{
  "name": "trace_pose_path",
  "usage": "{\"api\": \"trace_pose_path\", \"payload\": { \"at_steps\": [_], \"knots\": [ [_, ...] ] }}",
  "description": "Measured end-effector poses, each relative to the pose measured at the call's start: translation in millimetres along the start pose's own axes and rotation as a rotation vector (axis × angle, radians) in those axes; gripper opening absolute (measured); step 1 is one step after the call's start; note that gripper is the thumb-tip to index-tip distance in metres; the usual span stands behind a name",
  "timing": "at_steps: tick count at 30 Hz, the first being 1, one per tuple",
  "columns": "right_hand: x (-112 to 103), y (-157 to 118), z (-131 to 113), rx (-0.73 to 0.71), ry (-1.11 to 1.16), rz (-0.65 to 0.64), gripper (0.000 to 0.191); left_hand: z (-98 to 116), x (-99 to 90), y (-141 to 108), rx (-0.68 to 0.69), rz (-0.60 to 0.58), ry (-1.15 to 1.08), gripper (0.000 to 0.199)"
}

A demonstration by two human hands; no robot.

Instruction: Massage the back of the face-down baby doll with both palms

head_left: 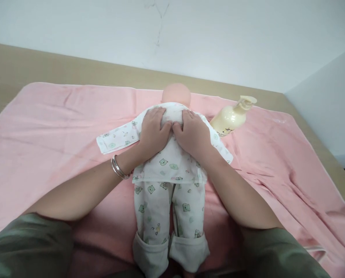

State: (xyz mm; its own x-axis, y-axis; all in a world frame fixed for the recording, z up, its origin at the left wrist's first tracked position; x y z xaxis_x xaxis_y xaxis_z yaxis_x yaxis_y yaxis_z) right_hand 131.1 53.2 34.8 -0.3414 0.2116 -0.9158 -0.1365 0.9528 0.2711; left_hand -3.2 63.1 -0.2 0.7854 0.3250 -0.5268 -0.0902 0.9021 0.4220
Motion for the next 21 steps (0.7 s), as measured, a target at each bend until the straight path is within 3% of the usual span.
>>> {"api": "trace_pose_path", "payload": {
  "at_steps": [14,21],
  "knots": [
    [6.1,-2.1,4.4,-0.01,0.053,0.024,0.064,-0.9,-2.1,-1.4,-0.017,-0.025,0.035,0.055],
    [5.1,-0.4,6.2,-0.105,0.029,-0.084,0.068,1.1,-3.0,-1.9,-0.017,-0.01,0.048,0.056]
  ]
}}
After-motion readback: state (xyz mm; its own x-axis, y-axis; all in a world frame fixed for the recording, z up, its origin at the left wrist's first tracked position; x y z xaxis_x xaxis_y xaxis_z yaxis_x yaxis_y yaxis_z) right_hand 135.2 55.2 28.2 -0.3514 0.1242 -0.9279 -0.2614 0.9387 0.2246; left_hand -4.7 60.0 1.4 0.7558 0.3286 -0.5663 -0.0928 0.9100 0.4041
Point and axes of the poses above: each hand's wrist, its own y-axis towards the middle knuckle, its own x-axis out of the palm, z = x × y, the point moved 5 cm from there along y, towards the middle knuckle, and after that the axes turned 4 degrees about z, right-handed, at the moved point
